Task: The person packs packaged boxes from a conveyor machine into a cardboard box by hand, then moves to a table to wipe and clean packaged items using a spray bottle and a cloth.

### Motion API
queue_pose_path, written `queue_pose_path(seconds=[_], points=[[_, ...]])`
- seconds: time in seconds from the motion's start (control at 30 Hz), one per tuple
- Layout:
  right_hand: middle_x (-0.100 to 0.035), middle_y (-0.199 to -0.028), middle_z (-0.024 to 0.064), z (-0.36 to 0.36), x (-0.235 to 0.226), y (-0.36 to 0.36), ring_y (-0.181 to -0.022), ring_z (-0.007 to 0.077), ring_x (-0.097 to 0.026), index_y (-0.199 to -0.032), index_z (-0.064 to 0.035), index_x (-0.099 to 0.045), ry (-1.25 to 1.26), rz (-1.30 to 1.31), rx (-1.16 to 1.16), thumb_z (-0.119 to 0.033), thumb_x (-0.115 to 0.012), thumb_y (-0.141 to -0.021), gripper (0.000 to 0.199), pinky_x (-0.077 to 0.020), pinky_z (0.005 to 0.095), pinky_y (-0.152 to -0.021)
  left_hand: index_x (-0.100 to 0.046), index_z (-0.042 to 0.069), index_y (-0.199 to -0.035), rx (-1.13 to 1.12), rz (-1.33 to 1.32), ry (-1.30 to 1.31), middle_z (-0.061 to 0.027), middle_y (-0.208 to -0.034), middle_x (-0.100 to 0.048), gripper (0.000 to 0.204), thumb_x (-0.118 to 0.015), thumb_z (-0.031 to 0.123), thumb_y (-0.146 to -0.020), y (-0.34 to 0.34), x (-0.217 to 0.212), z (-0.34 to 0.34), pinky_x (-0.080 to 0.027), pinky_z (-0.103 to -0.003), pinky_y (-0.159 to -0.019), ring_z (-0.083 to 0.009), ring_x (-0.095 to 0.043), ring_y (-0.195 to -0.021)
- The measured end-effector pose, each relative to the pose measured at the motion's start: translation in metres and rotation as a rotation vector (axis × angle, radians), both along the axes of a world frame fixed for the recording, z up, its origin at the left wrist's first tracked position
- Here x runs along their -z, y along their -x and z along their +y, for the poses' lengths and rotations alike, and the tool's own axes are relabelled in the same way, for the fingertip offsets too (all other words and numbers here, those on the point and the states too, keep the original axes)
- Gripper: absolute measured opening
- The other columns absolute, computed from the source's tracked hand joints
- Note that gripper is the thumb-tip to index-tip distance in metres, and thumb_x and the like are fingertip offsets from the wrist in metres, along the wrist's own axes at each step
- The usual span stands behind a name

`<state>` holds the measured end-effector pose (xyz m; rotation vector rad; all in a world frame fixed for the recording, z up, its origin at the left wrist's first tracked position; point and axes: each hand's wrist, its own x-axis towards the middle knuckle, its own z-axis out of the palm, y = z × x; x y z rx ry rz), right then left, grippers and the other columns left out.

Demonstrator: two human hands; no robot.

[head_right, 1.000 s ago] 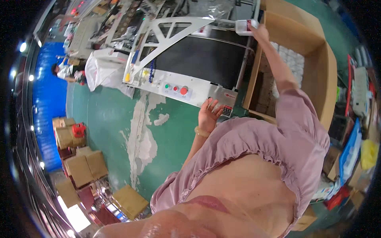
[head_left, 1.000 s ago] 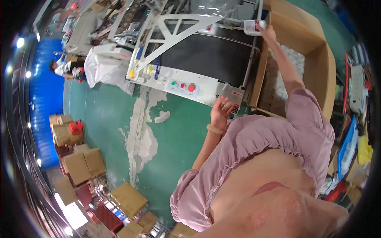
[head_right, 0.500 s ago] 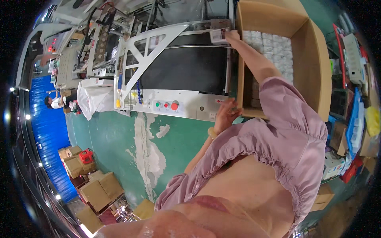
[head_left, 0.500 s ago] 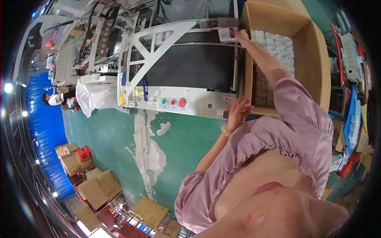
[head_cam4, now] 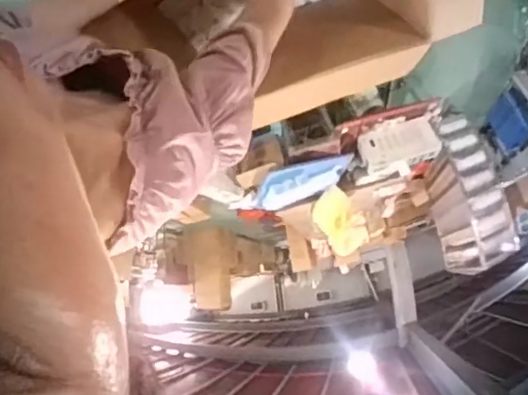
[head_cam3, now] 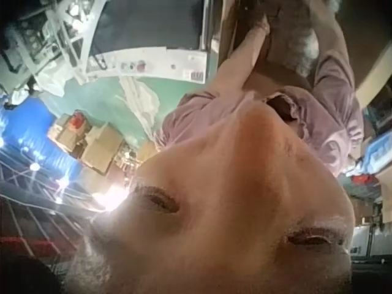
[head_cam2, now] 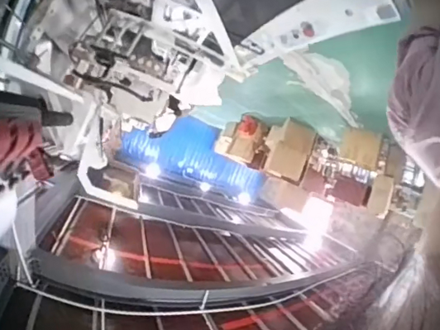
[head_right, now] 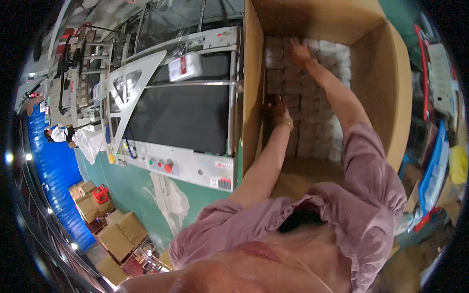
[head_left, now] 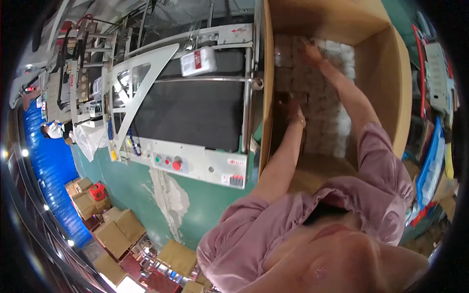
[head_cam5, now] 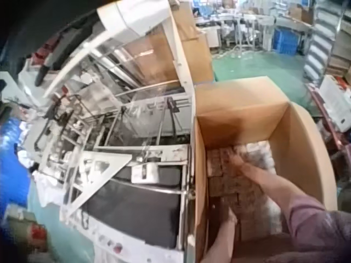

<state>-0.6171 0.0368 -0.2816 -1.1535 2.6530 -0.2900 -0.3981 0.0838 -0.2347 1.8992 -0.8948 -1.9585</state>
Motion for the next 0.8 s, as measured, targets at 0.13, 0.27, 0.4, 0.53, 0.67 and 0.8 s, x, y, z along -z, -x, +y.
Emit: queue_pose_path(seconds=[0.13, 0.27, 0.4, 0.53, 0.67, 0.8], points=[[-0.054, -0.114, 0.0195, -0.056, 0.065, -0.006, -0.106, 0.0385, -0.049, -0.127, -0.0115, -0.042, -0.056, 0.057, -0.213, -0.028, -0.047, -0.082, 0.048, -0.0368, 0.0507, -0.091, -0.025, 0.001, -0.137, 0.097, -0.143, 0.076, -0.014, -0.143, -0.027, 0.071, -0.051, 0.043, -0.086, -0.002, 0.089, -0.028, -0.028, -0.039, -0.103, -0.0276, -0.03, -0.129], [-0.054, -0.112, 0.0207, -0.078, 0.081, 0.011, -0.108, 0.0383, -0.045, -0.108, -0.0067, -0.06, -0.057, 0.054, -0.169, -0.031, -0.047, -0.083, 0.037, -0.0367, 0.0522, -0.09, -0.033, 0.001, -0.135, 0.049, -0.012, 0.019, -0.0126, -0.141, -0.032, 0.068, -0.047, 0.047, -0.086, -0.005, 0.166, -0.031, -0.028, -0.038, -0.103, -0.0278, -0.034, -0.127], [-0.054, -0.112, 0.0209, -0.091, 0.059, -0.026, -0.108, 0.0416, -0.044, -0.108, -0.0042, -0.059, 0.177, 0.285, -0.194, -0.04, -0.048, -0.083, 0.045, -0.0348, 0.0547, -0.091, -0.029, 0.007, -0.139, -0.198, 0.317, -0.186, -0.0087, -0.145, -0.025, 0.076, -0.041, 0.059, -0.084, -0.027, 0.192, -0.04, -0.024, -0.041, -0.105, -0.0257, -0.027, -0.13], [-0.045, -0.126, 0.0191, -0.057, 0.06, 0.007, -0.125, 0.0421, -0.029, -0.119, -0.0065, -0.049, -0.111, -0.061, -0.144, -0.051, -0.046, -0.082, 0.058, -0.0225, 0.0578, -0.1, -0.051, 0.006, -0.122, -0.314, 0.356, -0.315, -0.0062, -0.115, -0.054, 0.054, -0.049, 0.045, -0.084, 0.013, 0.139, -0.029, -0.036, -0.034, -0.093, -0.0223, -0.049, -0.106], [-0.048, -0.122, 0.0194, -0.052, -0.041, -0.034, -0.121, 0.0424, -0.035, -0.12, -0.0082, -0.049, 0.121, -0.001, -0.108, -0.056, -0.056, -0.075, 0.066, -0.0275, 0.0556, -0.096, -0.039, 0.011, -0.133, -0.195, 0.391, -0.137, -0.0061, -0.134, -0.039, 0.062, -0.036, 0.053, -0.088, -0.015, 0.075, -0.023, -0.027, -0.039, -0.102, -0.021, -0.035, -0.123], [-0.051, -0.121, 0.0208, 0.009, -0.172, -0.014, -0.113, 0.0356, -0.047, -0.119, -0.0004, -0.05, 0.581, 0.168, -0.051, -0.05, -0.069, -0.066, 0.075, -0.0356, 0.0455, -0.094, -0.05, 0.009, -0.123, -0.211, 0.679, 0.201, -0.0053, -0.123, -0.049, 0.05, -0.044, 0.043, -0.087, 0.01, 0.041, -0.009, -0.031, -0.035, -0.098, -0.0187, -0.043, -0.113]])
